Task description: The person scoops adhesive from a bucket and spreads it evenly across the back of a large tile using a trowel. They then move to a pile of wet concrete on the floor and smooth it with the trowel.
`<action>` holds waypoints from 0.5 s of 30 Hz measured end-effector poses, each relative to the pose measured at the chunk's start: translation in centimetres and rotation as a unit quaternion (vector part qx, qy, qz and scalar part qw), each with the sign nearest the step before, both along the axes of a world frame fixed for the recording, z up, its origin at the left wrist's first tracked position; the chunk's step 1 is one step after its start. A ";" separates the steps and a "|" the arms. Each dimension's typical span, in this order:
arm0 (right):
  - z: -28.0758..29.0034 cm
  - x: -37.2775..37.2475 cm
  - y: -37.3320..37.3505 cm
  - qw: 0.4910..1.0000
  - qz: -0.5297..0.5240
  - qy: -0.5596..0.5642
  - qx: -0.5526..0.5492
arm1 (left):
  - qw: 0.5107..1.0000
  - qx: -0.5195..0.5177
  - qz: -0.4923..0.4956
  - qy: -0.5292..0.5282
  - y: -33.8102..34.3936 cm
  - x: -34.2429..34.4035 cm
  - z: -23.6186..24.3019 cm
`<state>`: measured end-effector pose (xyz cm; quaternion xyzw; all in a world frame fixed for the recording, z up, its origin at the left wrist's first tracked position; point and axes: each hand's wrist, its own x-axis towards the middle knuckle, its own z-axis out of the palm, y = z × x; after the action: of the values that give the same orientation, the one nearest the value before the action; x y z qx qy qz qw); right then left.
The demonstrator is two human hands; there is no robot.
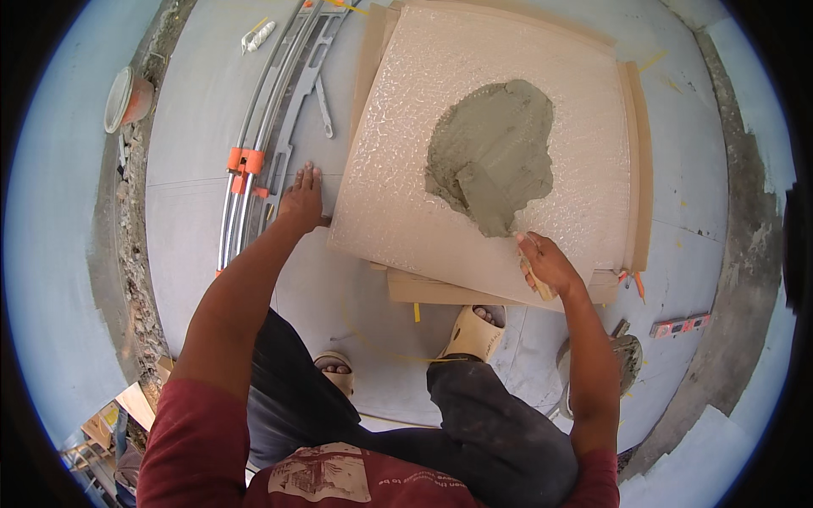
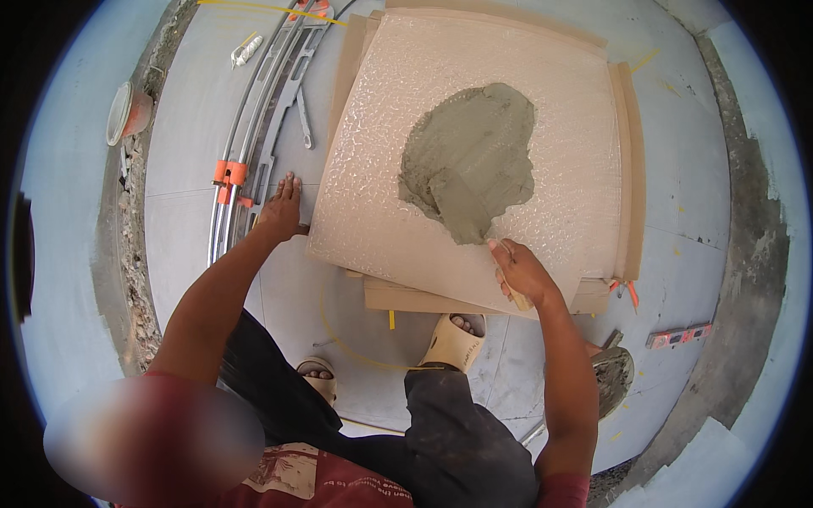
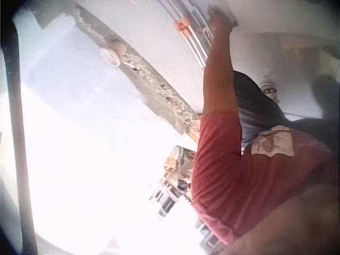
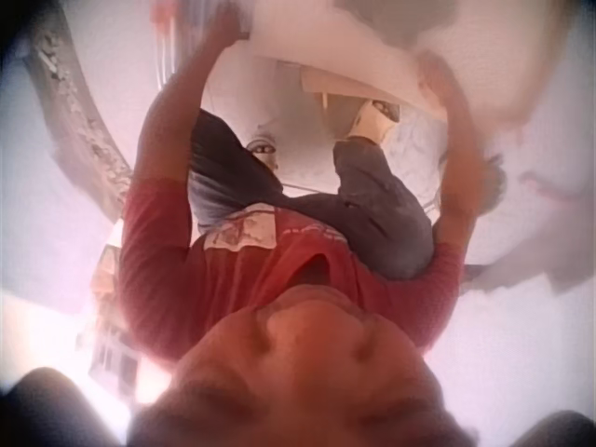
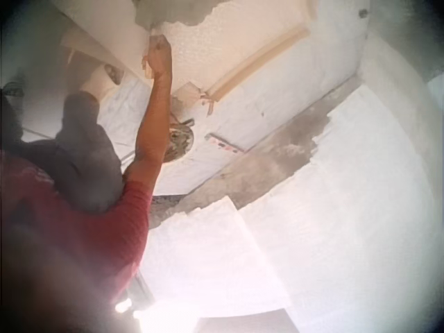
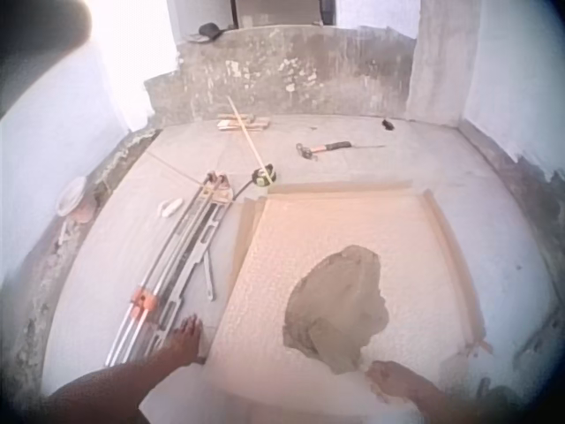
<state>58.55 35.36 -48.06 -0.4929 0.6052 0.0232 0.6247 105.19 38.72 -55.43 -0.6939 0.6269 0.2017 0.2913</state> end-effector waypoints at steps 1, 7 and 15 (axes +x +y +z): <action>-0.3 0.6 1.1 1.000 0.013 -0.006 -0.004 | 1.000 -0.005 -0.001 0.002 0.3 0.2 -0.1; -2.1 2.4 3.4 0.914 0.185 0.210 -0.293 | 1.000 0.012 0.012 0.018 -0.5 0.4 0.3; -0.4 1.7 -5.5 0.866 0.130 0.321 -0.359 | 0.933 -0.159 0.210 0.246 -2.6 -1.1 -1.6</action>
<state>60.27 29.81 -48.44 -0.7226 0.6696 0.0420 0.1666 104.11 36.15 -57.02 -0.7755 0.5429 0.3202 -0.0356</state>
